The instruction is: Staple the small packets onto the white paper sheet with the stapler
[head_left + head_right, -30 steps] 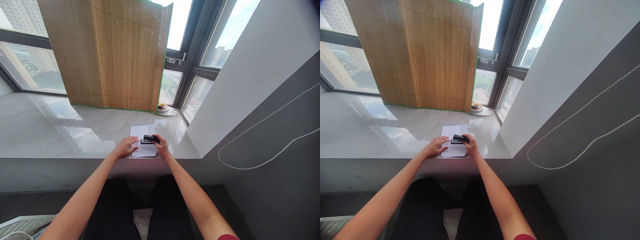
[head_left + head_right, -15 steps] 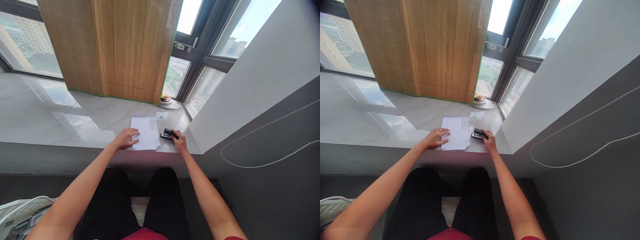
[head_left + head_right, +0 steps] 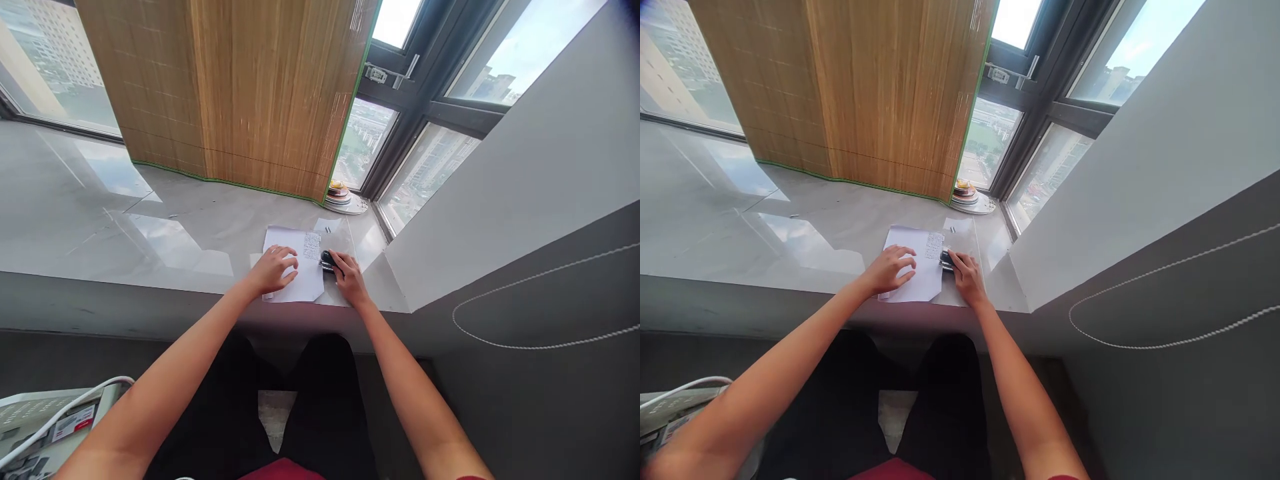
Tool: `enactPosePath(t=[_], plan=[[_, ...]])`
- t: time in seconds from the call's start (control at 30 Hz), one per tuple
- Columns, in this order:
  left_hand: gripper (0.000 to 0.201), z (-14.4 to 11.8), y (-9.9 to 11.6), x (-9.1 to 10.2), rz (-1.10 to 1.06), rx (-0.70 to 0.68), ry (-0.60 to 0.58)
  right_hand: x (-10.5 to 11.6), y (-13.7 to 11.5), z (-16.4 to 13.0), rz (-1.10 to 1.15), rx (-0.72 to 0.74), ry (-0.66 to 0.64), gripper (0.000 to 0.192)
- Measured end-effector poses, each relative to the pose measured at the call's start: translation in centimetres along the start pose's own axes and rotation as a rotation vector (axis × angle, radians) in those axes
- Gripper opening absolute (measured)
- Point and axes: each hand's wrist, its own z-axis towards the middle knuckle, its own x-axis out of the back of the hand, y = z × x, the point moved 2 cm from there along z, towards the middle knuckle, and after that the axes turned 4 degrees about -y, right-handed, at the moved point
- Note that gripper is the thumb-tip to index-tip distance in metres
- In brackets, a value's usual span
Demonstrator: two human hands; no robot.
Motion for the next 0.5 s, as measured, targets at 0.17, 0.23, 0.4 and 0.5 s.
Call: enactPosePath(t=[0.17,0.23,0.4,0.5], plan=[[0.051,1.9,3.3,-3.5,-0.001,-0.046,-0.189,0.1,-0.2,0.2,-0.089,-0.02,0.043,0.055],[0.059,1.7,3.4,-4.5,0.017,-0.041,-0.213,0.1,-0.2,0.2,-0.108,-0.019,0.048,0.055],[0.063,1.4,3.1,-5.0,0.044,-0.044,-0.209,0.0,-0.2,0.2,-0.161,0.0,0.028,0.055],[0.063,1.4,3.2,-4.8,0.042,-0.044,-0.22,0.0,-0.2,0.3,-0.199,0.001,0.018,0.055]])
